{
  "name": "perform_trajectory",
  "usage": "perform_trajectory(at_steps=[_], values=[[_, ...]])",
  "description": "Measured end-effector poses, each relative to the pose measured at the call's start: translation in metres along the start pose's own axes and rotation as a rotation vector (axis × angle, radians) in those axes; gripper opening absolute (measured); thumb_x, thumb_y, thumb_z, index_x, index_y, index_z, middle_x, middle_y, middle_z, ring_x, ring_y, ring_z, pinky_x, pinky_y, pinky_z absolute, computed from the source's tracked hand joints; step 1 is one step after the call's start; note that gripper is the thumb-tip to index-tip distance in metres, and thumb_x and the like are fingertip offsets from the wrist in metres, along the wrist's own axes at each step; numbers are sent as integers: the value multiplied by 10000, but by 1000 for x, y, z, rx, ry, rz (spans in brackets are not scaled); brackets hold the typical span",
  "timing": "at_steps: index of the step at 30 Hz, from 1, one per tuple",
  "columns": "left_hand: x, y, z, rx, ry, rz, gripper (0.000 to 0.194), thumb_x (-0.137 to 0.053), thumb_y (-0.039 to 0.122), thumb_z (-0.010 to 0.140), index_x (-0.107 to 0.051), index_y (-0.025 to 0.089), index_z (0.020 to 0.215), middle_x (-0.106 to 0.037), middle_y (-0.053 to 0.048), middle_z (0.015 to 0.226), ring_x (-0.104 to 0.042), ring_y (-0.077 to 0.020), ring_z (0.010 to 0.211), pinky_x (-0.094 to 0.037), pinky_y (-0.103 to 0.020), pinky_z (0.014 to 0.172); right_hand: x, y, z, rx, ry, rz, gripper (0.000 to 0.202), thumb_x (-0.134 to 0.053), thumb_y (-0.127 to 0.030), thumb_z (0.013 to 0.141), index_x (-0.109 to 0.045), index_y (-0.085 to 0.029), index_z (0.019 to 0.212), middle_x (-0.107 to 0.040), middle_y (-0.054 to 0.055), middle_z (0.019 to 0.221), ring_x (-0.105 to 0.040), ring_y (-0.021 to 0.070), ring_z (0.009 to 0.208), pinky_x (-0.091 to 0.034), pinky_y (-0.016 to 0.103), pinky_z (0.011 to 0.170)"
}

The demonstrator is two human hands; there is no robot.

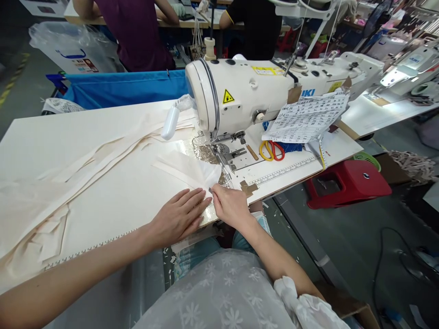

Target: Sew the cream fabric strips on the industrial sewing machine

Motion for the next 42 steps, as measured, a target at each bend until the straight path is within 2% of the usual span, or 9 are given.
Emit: perform_trajectory(at_steps=[5, 8, 11, 14, 19, 24, 28, 34, 42], values=[[3, 0, 1, -5, 8, 4, 416, -340, 273, 1033, -554, 79, 1332, -613, -158, 1327, -548, -301, 1261, -439, -456, 1013, 8, 2, -3, 17, -45, -11, 184, -426, -203, 946, -605, -203, 902, -710, 19, 733, -633, 158, 641, -250, 261, 553], [2, 0, 1, -1, -5, 7, 410, -349, 274, 1031, -553, 82, 1330, -612, -157, 1327, -546, -302, 1262, -446, -450, 1004, 14, 9, -10, 1, -86, 74, 175, -428, -215, 941, -598, -208, 898, -681, -1, 672, -605, 151, 588, -263, 253, 549], [1, 0, 1, -4, -7, 3, 405, -360, 270, 1026, -556, 76, 1323, -610, -163, 1325, -547, -307, 1260, -451, -451, 1001, 16, 14, -11, -43, -34, 141, 199, -396, -244, 964, -589, -202, 946, -686, 3, 694, -607, 152, 595, -306, 241, 571], [1, 0, 0, -6, -3, 3, 410, -358, 271, 1026, -553, 72, 1326, -607, -166, 1330, -541, -310, 1268, -445, -457, 1011, 9, 8, -6, -33, 2, 96, 222, -373, -251, 979, -588, -195, 979, -709, 25, 755, -620, 160, 628, -302, 245, 572], [0, 0, -1, -3, -1, 5, 412, -368, 274, 1022, -548, 75, 1335, -609, -164, 1329, -535, -305, 1274, -439, -453, 1019, -1, -1, 3, -1, -52, 11, 208, -389, -223, 973, -595, -195, 971, -720, 29, 791, -620, 156, 644, -260, 254, 553], [0, 0, -1, 9, -1, 19, 405, -377, 275, 1019, -543, 95, 1342, -602, -155, 1341, -532, -297, 1274, -430, -444, 1019, 14, 9, -4, 8, -124, 89, 178, -430, -222, 941, -603, -207, 899, -675, 3, 681, -584, 152, 581, -276, 250, 555], [-2, 0, -1, 1, -25, 0, 412, -388, 287, 1017, -533, 98, 1353, -593, -161, 1340, -527, -304, 1273, -428, -451, 1026, 23, 19, -16, -93, -55, 207, 195, -407, -255, 962, -595, -210, 935, -646, -14, 644, -568, 146, 547, -308, 241, 550], [-4, -1, -1, -6, -39, -26, 409, -409, 291, 1017, -515, 130, 1378, -580, -166, 1335, -499, -316, 1299, -419, -466, 1039, 10, 7, -25, -77, 0, 102, 220, -385, -243, 982, -597, -198, 1014, -707, 16, 754, -622, 167, 634, -324, 256, 586], [-3, 0, -1, -13, -46, -11, 416, -405, 301, 1024, -502, 135, 1393, -578, -163, 1338, -501, -312, 1293, -408, -462, 1046, 8, 0, -22, -37, -61, -50, 192, -400, -196, 971, -591, -188, 984, -730, 37, 830, -652, 168, 694, -295, 271, 588]])
Point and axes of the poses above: each hand's wrist, its own z-axis towards the middle knuckle, its own x-axis out of the back of the hand, y = z × x, the point moved 6 cm from there along z, towards the middle knuckle
